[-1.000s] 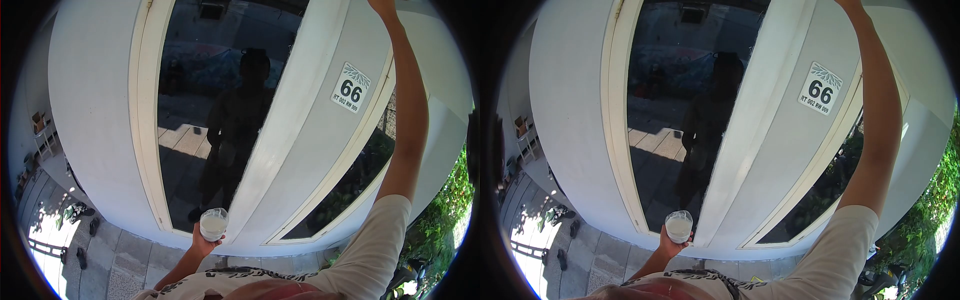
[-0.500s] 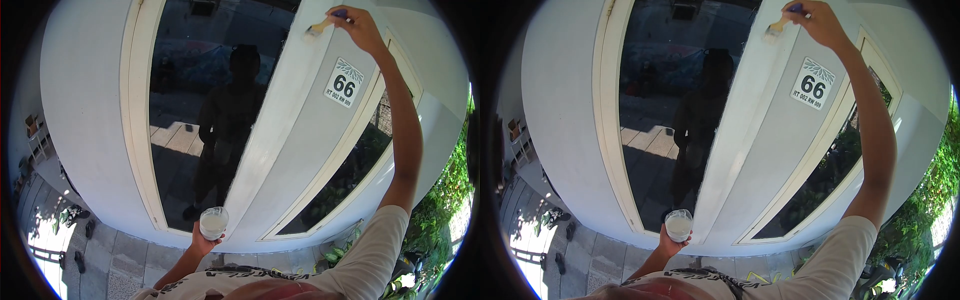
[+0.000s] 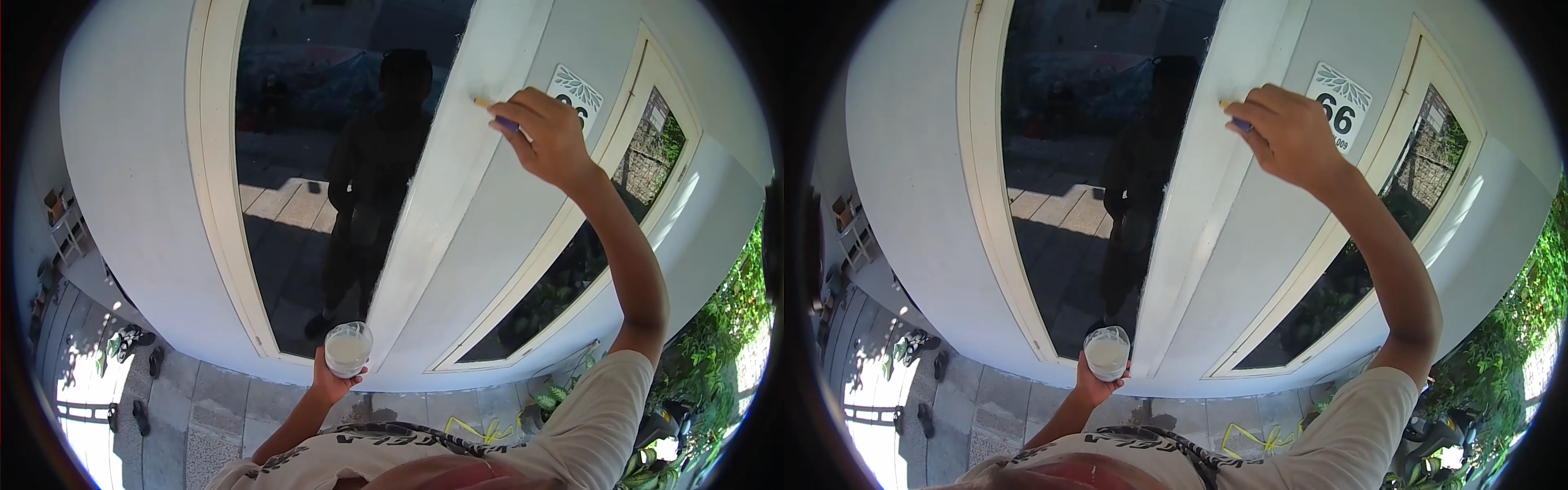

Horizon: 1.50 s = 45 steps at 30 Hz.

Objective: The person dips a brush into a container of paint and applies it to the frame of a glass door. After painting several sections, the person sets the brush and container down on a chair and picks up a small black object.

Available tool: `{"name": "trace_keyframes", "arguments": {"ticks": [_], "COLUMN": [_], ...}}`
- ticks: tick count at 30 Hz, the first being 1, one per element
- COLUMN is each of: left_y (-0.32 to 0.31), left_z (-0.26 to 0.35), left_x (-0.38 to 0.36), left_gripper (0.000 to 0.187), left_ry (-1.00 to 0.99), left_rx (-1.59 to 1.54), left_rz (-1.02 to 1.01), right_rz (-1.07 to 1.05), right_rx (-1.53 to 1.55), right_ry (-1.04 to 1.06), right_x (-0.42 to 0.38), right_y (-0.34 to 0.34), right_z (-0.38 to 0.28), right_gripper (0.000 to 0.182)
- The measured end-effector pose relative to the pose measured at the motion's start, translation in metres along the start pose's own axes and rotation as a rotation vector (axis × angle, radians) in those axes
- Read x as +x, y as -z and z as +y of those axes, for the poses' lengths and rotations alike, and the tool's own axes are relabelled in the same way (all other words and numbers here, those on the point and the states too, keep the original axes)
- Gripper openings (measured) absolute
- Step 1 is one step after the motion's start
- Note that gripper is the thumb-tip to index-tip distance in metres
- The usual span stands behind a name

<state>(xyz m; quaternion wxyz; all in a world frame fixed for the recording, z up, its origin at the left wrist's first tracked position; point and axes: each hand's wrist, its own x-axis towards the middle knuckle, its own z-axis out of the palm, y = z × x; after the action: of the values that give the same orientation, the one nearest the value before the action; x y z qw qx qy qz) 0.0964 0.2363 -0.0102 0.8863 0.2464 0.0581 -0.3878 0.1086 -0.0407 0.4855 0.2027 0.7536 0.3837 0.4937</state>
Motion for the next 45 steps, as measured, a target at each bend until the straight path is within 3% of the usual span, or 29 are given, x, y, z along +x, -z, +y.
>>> {"name": "trace_keyframes", "arguments": {"ticks": [3,5,7,9,12,17,19,22,25,27,31,39,41,45], "left_y": [-0.002,0.007,0.009,0.007,0.006,0.008,0.007,0.003,0.0,-0.007,-0.031,-0.068,-0.065,-0.07], "left_z": [-0.006,-0.012,-0.017,-0.019,-0.021,-0.025,-0.026,-0.028,-0.031,-0.032,-0.031,-0.041,-0.046,-0.05], "left_x": [-0.002,0.005,0.006,0.006,0.004,0.002,0.0,-0.002,0.001,0.003,-0.002,-0.022,-0.02,-0.026], "left_gripper": [0.067,0.076,0.086,0.085,0.086,0.084,0.084,0.082,0.08,0.076,0.071,0.065,0.065,0.063], "left_ry": [-0.007,0.014,0.029,0.024,-0.006,-0.022,-0.022,-0.016,-0.037,-0.033,-0.033,-0.061,-0.053,-0.108], "left_rx": [0.006,-0.014,-0.036,-0.04,-0.027,-0.027,-0.027,-0.039,-0.048,-0.062,-0.035,0.079,0.083,0.108], "left_rz": [-0.009,-0.033,-0.061,-0.071,-0.06,-0.058,-0.063,-0.1,-0.116,-0.114,-0.122,-0.046,-0.01,-0.03], "right_rz": [-0.209,-0.145,0.097,0.181,0.376,0.139,0.081,-0.082,-0.022,0.006,0.031,-0.042,-0.155,-0.294], "right_rx": [0.198,0.247,0.035,0.125,-0.031,-0.219,0.001,0.219,0.497,0.745,1.044,1.208,1.143,1.197], "right_ry": [-0.119,-0.184,-0.011,-0.294,-0.05,0.121,0.136,-0.001,-0.21,-0.572,-0.808,-0.751,-0.651,-0.664], "right_x": [-0.001,0.014,0.045,0.082,0.091,0.02,-0.011,-0.047,-0.067,-0.069,-0.094,-0.114,-0.114,-0.124], "right_y": [0.0,-0.001,0.014,0.05,0.051,-0.01,-0.024,-0.025,-0.017,0.005,0.016,0.002,-0.005,-0.02], "right_z": [-0.017,0.019,0.074,0.087,0.115,0.029,-0.016,-0.063,-0.091,-0.11,-0.155,-0.216,-0.226,-0.246], "right_gripper": [0.012,0.013,0.013,0.012,0.017,0.015,0.018,0.017,0.015,0.013,0.013,0.014,0.014,0.016]}}
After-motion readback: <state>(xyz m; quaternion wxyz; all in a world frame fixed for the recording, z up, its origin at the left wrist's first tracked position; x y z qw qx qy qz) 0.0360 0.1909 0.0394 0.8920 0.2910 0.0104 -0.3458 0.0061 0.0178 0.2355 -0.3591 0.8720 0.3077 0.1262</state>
